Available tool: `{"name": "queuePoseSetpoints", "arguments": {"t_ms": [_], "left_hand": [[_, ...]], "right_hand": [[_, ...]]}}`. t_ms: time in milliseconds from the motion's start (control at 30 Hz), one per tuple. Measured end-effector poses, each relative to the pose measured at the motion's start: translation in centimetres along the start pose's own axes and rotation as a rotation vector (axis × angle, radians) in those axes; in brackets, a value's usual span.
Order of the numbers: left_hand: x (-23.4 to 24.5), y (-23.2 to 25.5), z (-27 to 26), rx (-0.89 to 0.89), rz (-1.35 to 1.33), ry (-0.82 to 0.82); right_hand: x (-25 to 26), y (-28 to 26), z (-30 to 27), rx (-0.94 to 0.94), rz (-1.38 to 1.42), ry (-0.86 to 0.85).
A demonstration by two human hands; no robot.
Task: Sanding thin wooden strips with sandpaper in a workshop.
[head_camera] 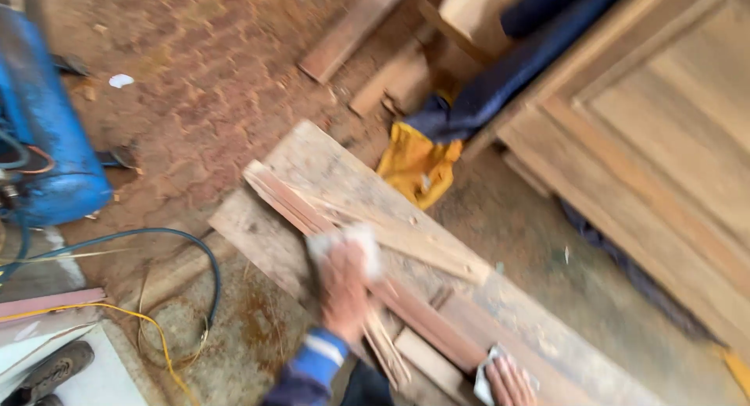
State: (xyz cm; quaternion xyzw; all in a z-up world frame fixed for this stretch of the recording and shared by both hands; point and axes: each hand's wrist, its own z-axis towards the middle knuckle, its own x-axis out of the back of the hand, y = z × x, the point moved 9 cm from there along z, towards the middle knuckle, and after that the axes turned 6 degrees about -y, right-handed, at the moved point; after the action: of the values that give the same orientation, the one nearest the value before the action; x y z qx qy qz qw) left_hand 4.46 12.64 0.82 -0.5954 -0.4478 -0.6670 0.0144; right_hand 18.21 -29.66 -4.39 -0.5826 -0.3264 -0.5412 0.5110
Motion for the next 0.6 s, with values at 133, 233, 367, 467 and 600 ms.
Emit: {"name": "queuePoseSetpoints", "arguments": {"t_ms": [133,233,367,467,600], "left_hand": [[4.6,-6.6,5.0,0.096,0.179,-0.026],[5.6,-6.6,5.3,0.071,0.218,0.017],[6.3,-6.5,5.2,0.039,0.229,0.054],[6.9,-6.4,5.4,0.033,0.248,0.036],[8.1,-8.7,6.8,0.055,0.273,0.047]], "right_hand": [[5.2,-0.3,2.7,-0.117,0.030,0.005],[6.1,-0.4,3.0,-0.148,0.066,0.022],[5.5,0.0,3.0,-0.164,0.054,0.092],[4.3,-0.1,3.2,-0.117,-0.011,0.212],[0.2,-1.3,5.4,-0.033,-0.035,0.183]]}}
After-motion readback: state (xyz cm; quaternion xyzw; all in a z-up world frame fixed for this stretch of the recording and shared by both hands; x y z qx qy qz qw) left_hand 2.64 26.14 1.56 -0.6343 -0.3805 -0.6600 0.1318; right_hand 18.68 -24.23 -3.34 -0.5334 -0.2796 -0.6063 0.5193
